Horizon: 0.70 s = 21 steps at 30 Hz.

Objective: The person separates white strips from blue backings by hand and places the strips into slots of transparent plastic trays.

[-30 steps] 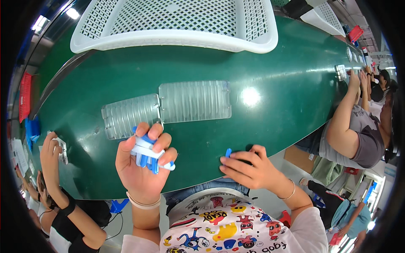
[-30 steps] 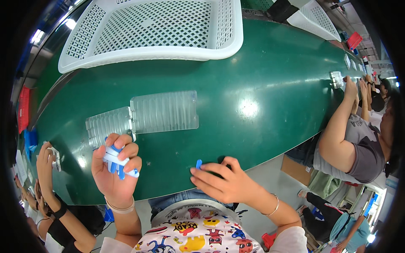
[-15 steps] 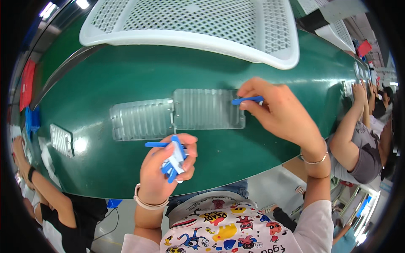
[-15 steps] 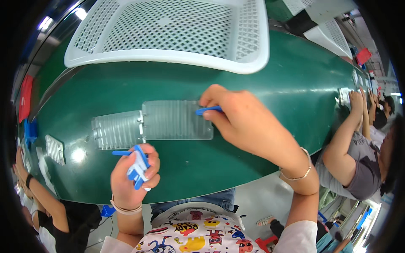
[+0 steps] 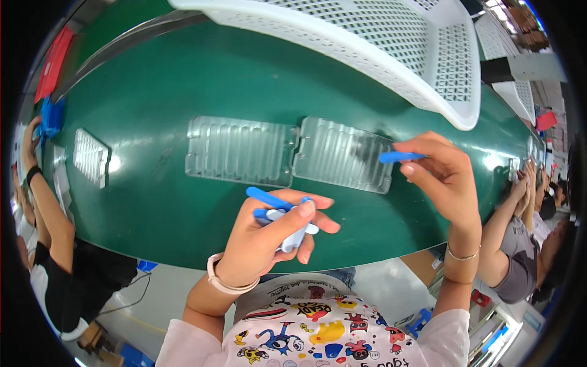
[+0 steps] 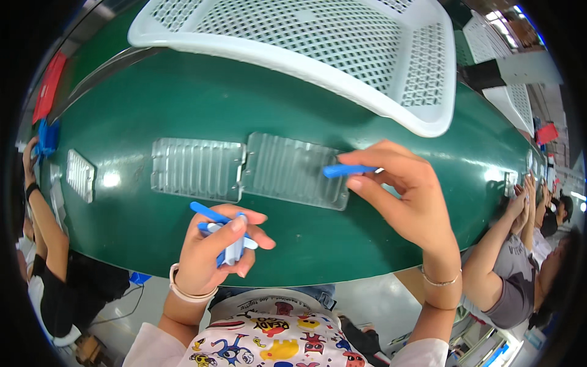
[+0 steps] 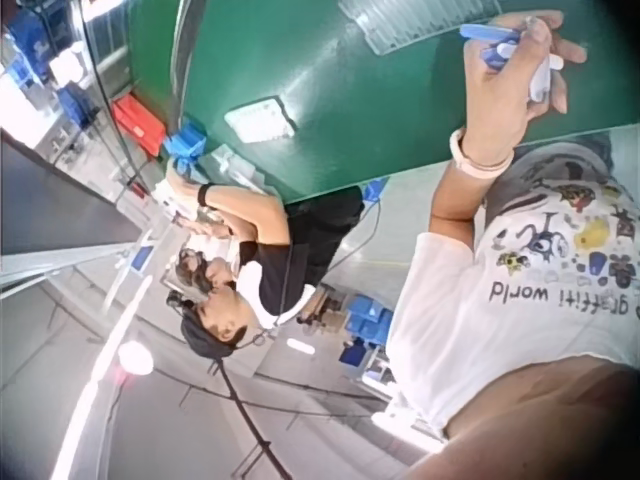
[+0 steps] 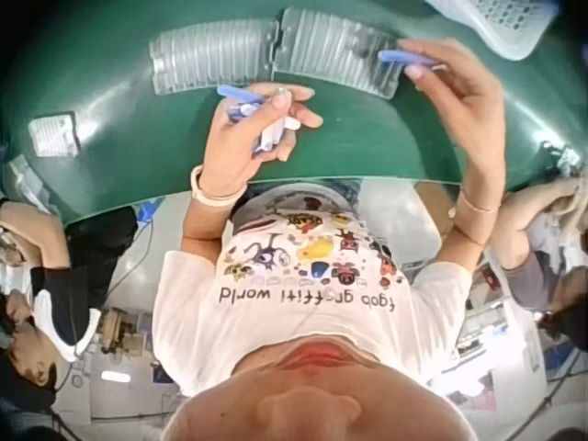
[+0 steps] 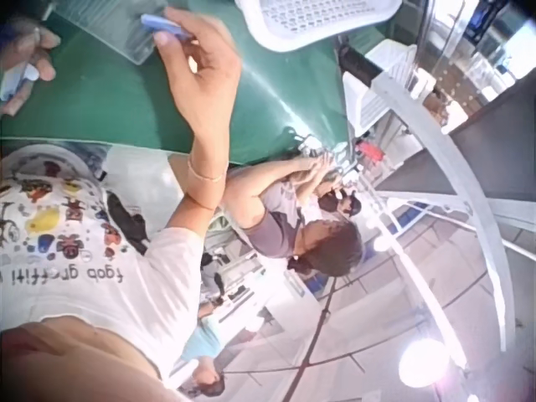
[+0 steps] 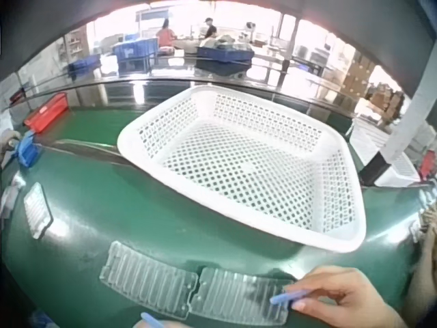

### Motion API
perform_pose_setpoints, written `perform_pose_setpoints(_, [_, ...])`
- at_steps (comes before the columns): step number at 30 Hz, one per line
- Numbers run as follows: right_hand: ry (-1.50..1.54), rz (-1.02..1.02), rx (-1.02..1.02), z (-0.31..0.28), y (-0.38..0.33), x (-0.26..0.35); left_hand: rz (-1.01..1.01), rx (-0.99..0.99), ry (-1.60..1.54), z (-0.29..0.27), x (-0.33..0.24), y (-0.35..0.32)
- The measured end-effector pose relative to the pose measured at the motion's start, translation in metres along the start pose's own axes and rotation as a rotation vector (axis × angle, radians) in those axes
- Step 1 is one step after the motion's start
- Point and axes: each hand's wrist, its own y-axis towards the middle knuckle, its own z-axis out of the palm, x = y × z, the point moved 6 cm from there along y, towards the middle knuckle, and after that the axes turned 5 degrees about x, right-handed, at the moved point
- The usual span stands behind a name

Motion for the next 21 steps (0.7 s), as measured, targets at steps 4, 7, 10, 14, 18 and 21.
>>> perform_pose_setpoints(4, [-0.107,0.078,0.001,-0.005,-0.007,-0.003,-0.052,0.059,0.034,0.007,-0.002,0.0])
perform_pose_setpoints(7, [-0.09,0.129,-0.091,-0.006,-0.009,-0.006,-0.008,0.148,0.082,0.008,-0.002,0.0])
perform_pose_setpoints(10, [-0.125,0.307,-0.087,-0.012,-0.006,-0.01,-0.033,0.172,0.064,0.009,0.0,0.0])
perform_pose_setpoints(14, [-0.574,-0.05,0.11,-0.003,0.014,0.015,-0.064,0.183,0.078,0.012,0.001,0.002])
perform_pose_setpoints(18, [-0.617,-0.052,0.037,0.006,0.028,0.008,-0.055,0.15,0.072,0.008,0.002,0.001])
perform_pose_setpoints(21, [-0.58,-0.112,0.051,0.006,0.029,0.006,-0.036,0.138,0.055,0.006,0.002,0.001])
